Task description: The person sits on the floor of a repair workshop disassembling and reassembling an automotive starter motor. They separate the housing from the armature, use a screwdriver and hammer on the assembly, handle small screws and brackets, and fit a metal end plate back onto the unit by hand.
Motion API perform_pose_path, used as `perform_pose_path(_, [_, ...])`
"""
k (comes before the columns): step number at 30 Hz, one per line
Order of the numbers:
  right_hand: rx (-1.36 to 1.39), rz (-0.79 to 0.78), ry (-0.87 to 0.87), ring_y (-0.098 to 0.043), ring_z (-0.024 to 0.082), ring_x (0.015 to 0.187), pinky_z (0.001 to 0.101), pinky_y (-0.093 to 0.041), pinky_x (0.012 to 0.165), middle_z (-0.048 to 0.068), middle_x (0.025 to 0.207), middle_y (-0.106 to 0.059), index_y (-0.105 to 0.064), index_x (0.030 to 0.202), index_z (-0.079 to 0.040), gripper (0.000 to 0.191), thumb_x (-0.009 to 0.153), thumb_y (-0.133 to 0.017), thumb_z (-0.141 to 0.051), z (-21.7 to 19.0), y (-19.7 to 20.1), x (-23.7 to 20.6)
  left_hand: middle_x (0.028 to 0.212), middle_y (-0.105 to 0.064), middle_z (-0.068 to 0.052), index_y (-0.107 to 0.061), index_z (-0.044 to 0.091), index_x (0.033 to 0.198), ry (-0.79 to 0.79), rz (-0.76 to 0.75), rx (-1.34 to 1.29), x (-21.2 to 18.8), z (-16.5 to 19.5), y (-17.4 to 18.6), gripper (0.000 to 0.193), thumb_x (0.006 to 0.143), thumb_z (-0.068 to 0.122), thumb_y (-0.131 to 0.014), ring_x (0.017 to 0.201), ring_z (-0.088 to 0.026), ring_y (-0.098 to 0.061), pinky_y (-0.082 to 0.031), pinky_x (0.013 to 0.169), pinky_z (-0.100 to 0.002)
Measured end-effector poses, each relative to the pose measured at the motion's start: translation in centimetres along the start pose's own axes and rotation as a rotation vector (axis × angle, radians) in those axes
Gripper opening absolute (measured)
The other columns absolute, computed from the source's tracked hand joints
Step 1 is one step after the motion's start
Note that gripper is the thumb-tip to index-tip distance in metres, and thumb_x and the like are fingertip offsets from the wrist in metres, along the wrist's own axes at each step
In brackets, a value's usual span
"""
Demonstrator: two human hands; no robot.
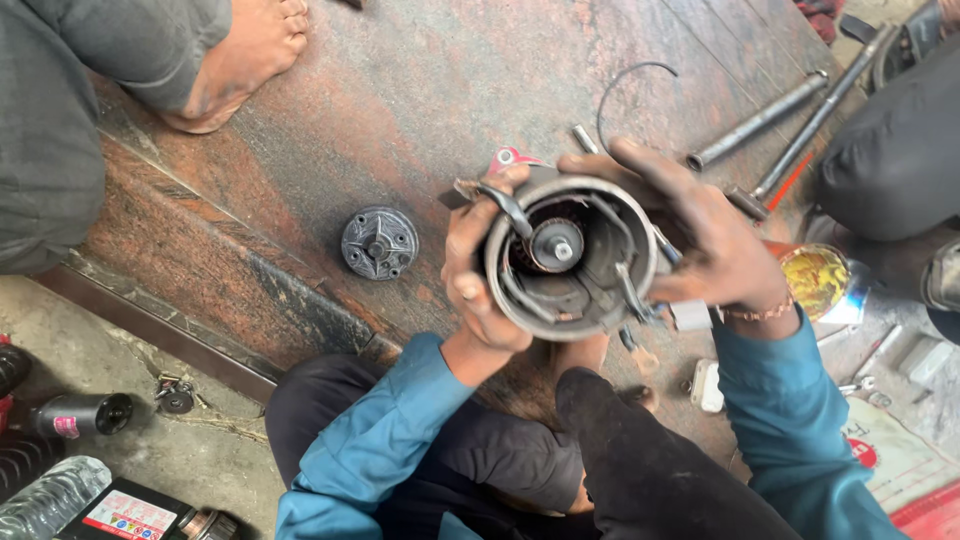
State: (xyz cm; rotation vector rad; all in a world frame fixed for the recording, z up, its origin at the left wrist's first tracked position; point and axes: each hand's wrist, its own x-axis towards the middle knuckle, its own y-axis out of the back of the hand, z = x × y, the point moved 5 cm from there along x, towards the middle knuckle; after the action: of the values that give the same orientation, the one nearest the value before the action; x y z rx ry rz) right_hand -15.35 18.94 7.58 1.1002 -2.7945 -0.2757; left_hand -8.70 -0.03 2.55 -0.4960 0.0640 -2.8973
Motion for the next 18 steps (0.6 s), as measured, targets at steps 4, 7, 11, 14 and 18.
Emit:
perform_pose_path(4, [-0.217, -0.019, 0.008, -0.056, 0.033, 0.145, 0.0428, -0.045, 0.124, 0.017, 0.157, -0.053, -0.031, 0.162, -0.008, 0.107, 0.069, -0.085, -0.011, -0.9, -0.2, 0.1, 0.149, -0.055, -0.021, -0.044, 0.006, 0.151, 0.018, 0.001, -0.041, -0.8, -0.3, -0.4, 0.068, 0.116, 0.057, -0.016, 0.142, -0.029, -0.056, -0.042, 0.122, -0.042])
perform_pose_path(7, [-0.255, -0.036, -0.035, -0.057, 0.033, 0.145, 0.0415, -0.046, 0.122, 0.015, 0.159, -0.053, -0.029, 0.162, -0.005, 0.109, 0.070, -0.086, -0.014, -1.5, -0.6, 0.2, 0.152, -0.052, -0.021, -0.043, 0.002, 0.152, 0.044, 0.012, -0.094, -1.1, -0.5, -0.4, 0.072, 0.116, 0.058, -0.015, 0.144, -0.031, -0.053, -0.042, 0.124, -0.042])
perform_pose_path(11, [-0.321, -0.062, 0.032, -0.056, 0.032, 0.145, 0.0410, -0.045, 0.121, 0.015, 0.160, -0.051, -0.027, 0.163, -0.005, 0.111, 0.070, -0.086, -0.018, -2.2, -1.4, 0.1, 0.153, -0.050, -0.023, -0.044, -0.003, 0.150, 0.062, -0.016, -0.052, -1.5, -0.1, 0.1, 0.077, 0.115, 0.058, -0.014, 0.145, -0.033, -0.051, -0.041, 0.126, -0.041])
perform_pose_path(14, [-0.287, -0.064, 0.026, -0.054, 0.033, 0.148, 0.0418, -0.043, 0.123, 0.015, 0.162, -0.049, -0.024, 0.165, -0.006, 0.111, 0.073, -0.085, -0.021, -2.1, -1.8, -0.2, 0.152, -0.052, -0.023, -0.045, -0.005, 0.149, 0.066, -0.017, -0.014, -1.6, 0.3, 0.4, 0.079, 0.115, 0.059, -0.012, 0.145, -0.033, -0.051, -0.041, 0.126, -0.041])
perform_pose_path(18, [-0.215, -0.058, 0.017, -0.051, 0.033, 0.150, 0.0408, -0.042, 0.125, 0.015, 0.165, -0.045, -0.017, 0.168, -0.007, 0.115, 0.075, -0.081, -0.032, -1.8, -2.3, -1.1, 0.155, -0.053, -0.022, -0.046, -0.006, 0.148, 0.074, -0.018, 0.019, -1.6, 0.6, 0.5, 0.081, 0.115, 0.060, -0.012, 0.144, -0.031, -0.051, -0.040, 0.125, -0.040])
